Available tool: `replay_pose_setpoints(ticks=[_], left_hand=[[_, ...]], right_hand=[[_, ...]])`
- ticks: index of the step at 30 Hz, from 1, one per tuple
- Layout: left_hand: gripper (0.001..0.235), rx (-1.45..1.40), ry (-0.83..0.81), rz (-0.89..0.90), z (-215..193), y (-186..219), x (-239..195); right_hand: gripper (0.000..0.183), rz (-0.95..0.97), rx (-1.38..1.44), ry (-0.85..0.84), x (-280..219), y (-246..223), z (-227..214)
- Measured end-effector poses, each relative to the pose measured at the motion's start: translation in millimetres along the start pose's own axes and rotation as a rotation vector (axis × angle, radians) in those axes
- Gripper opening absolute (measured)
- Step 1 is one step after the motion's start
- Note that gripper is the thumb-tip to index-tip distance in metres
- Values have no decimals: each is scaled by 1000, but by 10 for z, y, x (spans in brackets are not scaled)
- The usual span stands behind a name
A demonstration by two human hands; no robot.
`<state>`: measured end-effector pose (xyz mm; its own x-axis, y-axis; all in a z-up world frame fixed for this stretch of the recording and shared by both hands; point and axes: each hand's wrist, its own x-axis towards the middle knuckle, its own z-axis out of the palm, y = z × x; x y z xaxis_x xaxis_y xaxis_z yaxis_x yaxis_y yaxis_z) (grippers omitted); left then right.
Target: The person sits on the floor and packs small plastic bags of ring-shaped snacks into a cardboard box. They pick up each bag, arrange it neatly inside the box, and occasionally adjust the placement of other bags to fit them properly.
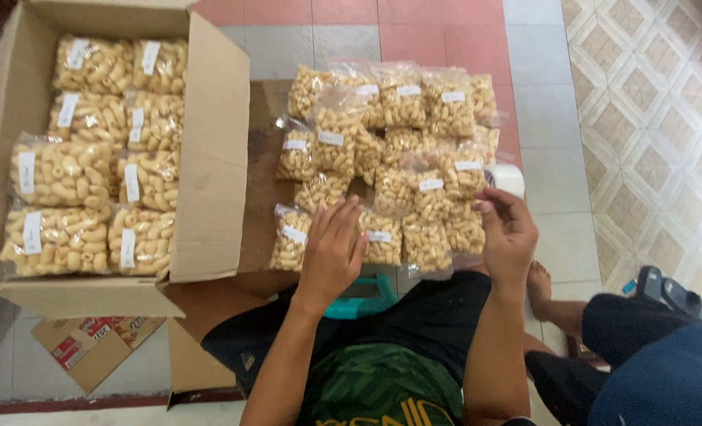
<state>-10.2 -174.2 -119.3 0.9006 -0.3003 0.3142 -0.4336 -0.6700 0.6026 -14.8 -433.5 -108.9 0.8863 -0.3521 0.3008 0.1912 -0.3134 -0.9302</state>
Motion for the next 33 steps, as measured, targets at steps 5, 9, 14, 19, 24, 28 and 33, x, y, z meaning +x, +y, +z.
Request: replay_pose_setpoints(ticks=[5,9,14,19,24,28,33], left_hand=[[41,23,-52,-95,151,-151,107],[38,12,46,-236,8,-288,564],[45,-169,225,-383,116,-722,1140],[65,-265,188,-663,479,-1257,1535],[53,-180,229,-637,509,-1229,1553],[41,-561,298,-621,390,-999,1447],[19,-795,356,-519,-56,-350,1260]], right_hand=[[18,24,-111,-95,68,-40,158],[17,-21,-187,-168,78,-19,315],[19,-30,-186,-209,41,68,409],[19,-7,-142,-244,85,89,459],[18,15,-106,-255,113,136,499],[17,45,-4,-270,153,131,611],[31,35,96,-239,292,12,937]])
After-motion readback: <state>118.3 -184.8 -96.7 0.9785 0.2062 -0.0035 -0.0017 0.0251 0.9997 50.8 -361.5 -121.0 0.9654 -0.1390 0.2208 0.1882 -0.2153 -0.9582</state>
